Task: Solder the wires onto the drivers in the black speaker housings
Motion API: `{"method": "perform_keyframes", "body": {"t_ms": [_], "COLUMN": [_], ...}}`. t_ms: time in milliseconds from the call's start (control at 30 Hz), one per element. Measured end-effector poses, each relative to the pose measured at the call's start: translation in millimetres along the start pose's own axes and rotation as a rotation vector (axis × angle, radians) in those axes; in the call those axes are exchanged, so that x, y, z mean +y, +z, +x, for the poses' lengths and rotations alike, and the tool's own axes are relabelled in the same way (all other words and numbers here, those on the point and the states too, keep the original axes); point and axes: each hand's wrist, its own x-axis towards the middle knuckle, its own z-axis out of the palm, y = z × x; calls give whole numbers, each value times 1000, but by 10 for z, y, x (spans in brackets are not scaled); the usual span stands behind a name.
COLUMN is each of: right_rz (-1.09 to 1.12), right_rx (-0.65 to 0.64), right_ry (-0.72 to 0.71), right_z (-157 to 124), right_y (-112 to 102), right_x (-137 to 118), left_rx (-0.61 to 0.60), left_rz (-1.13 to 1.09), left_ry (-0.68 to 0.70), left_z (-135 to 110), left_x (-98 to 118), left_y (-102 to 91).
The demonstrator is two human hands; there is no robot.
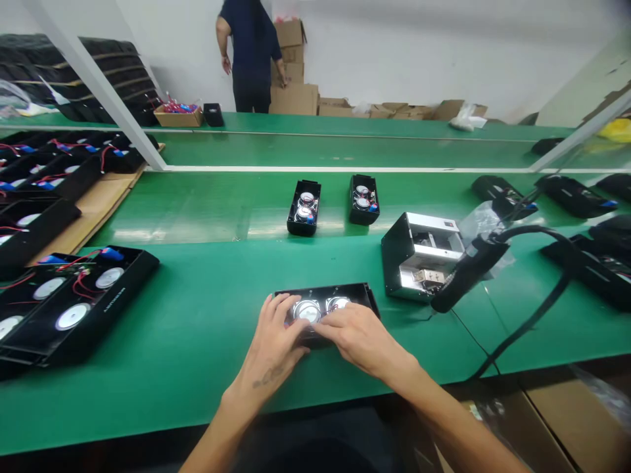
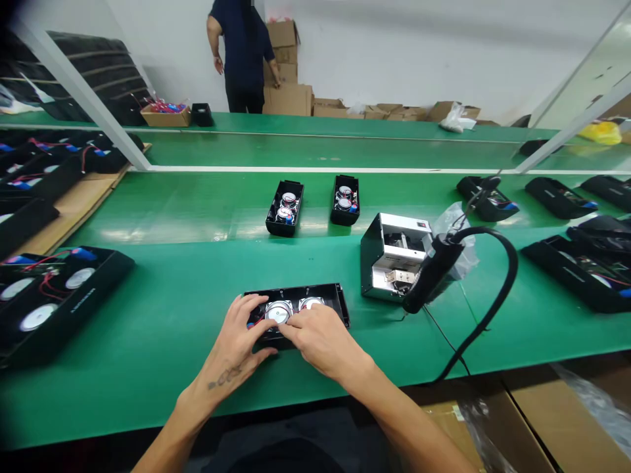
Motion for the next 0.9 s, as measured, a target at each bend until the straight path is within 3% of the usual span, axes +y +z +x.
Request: {"method": "perform_keyframes", "body": {"t_ms": [167,433,667,800,900], "right_rz": [11,138,116,195,291], "right_rx": [-197,-214,-228,-163,-250], "right_ry": [39,44,115,222,278], "right_z": [110,151,171,378,616], "right_y": [-19,-61,85,-38,-219], "right_x": [-31,-29,-85,54,241], "left_rx": [-16,-17,6,-153,-335], "left_rz": [34,8,-77,-298,-439], "left_ry": [44,60,35,-27,-150], "left_z": [83,62,168,530,829], "left_x": [-35,-98,-109,-308,-479], "left_y": [45,115,70,-47,-129]}}
